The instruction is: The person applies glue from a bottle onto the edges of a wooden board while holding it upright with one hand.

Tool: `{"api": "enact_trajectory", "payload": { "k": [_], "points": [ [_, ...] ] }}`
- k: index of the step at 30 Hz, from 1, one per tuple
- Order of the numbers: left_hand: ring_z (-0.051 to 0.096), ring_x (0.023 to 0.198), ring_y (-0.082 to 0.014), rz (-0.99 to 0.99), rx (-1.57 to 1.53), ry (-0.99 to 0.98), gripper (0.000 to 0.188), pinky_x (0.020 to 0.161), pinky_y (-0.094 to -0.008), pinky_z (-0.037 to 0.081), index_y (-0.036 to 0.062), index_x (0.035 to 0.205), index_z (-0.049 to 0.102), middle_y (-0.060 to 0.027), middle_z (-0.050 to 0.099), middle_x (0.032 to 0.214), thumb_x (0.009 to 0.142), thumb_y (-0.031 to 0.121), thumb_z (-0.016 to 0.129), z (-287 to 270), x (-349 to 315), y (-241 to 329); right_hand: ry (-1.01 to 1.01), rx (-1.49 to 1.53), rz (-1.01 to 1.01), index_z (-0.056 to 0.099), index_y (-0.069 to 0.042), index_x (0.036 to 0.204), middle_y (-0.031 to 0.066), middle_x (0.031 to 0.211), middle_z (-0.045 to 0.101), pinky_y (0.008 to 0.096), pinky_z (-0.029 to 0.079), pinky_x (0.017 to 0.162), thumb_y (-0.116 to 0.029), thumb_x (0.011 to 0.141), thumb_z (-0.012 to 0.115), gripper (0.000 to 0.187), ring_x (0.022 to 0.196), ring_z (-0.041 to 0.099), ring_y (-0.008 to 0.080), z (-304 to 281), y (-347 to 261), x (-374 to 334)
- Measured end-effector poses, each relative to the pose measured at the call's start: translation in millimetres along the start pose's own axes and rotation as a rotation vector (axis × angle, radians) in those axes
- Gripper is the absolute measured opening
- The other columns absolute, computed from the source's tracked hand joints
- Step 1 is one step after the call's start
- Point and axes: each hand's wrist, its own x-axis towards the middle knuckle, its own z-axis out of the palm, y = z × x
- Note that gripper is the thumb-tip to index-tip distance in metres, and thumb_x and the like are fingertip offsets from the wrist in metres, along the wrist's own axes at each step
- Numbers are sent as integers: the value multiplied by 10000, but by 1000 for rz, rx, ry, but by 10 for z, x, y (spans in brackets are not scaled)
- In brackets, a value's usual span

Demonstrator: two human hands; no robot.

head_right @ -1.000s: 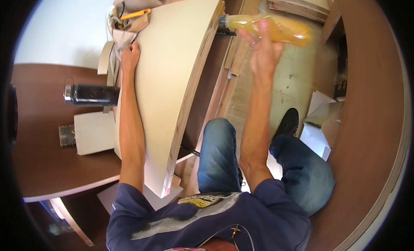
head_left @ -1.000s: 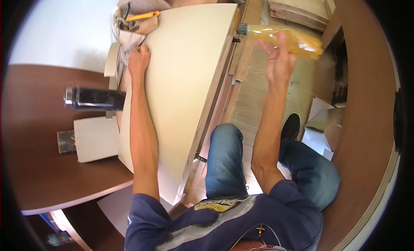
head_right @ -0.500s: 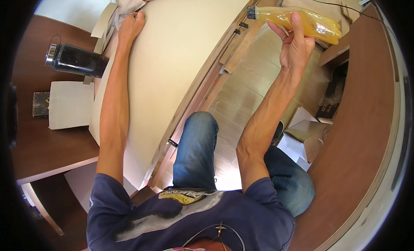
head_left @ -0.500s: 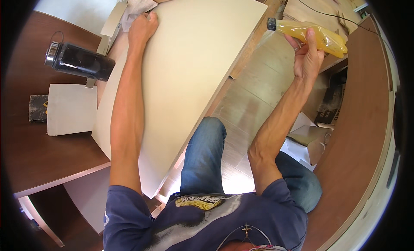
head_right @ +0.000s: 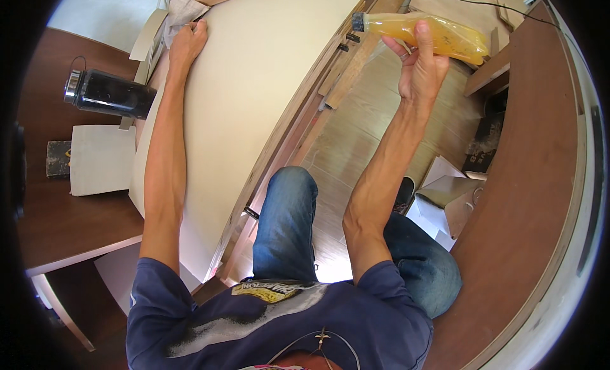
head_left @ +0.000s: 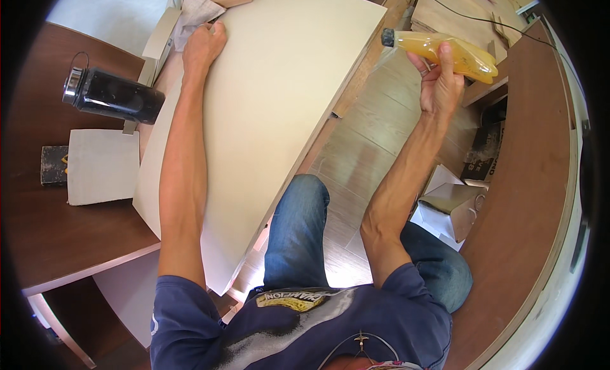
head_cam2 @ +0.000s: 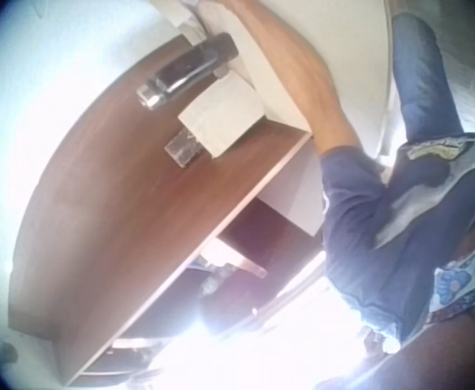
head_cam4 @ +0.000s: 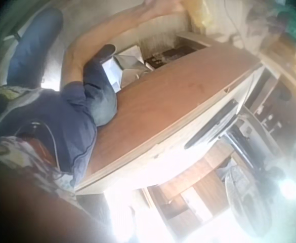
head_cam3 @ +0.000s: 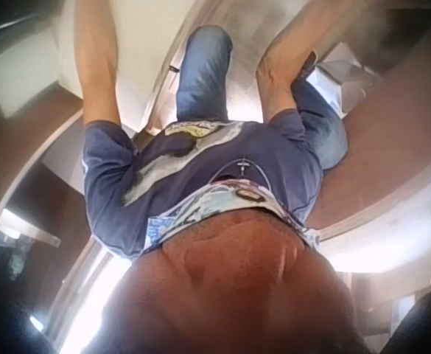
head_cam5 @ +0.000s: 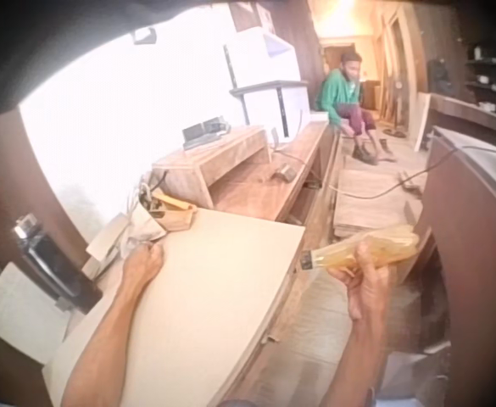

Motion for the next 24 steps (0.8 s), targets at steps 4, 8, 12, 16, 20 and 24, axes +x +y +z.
{"api": "enact_trajectory", "payload": {
  "k": [4,8,12,16,20,24],
  "points": [
    [593,1109,-402,9,9,-13,632,949,-457,446,-4,1226,598,-285,634,1121,881,489,408,13,-13,-5,-3,-143,0,601,15,1038,101,944,637,410,637,674,-175,882,693,262,848,661,212,-32,5,-12],
    [591,1113,-402,29,-1,9,628,951,-457,445,-4,1224,600,-287,631,1126,882,486,409,41,55,-18,-71,-455,-26,612,36,1041,111,951,640,381,633,674,-202,868,714,312,854,667,208,107,-385,-85],
    [591,1119,-397,3,15,-2,633,962,-453,439,-7,1230,595,-283,630,1137,880,486,408,41,62,-78,-107,-574,-20,607,21,1077,122,1004,655,374,610,748,-232,893,686,322,924,668,229,312,-645,-198],
    [587,1129,-390,17,11,-10,639,967,-449,436,-7,1243,585,-275,629,1147,877,485,404,32,29,-26,-109,-421,-25,596,14,1105,147,1050,658,386,617,742,-217,900,674,319,940,667,238,226,-576,-129],
    [584,1134,-388,13,-5,5,632,967,-449,434,-5,1232,595,-271,628,1154,878,483,403,24,28,-46,-38,-216,-25,608,16,1054,111,986,659,400,637,668,-169,895,677,254,876,680,224,46,-382,-17],
    [583,1129,-390,18,10,-4,627,966,-450,433,-7,1218,604,-271,627,1158,878,481,405,33,51,-80,-22,-172,-26,603,16,1066,121,991,659,421,640,678,-169,898,672,259,883,679,226,-27,-278,23]
  ]
}}
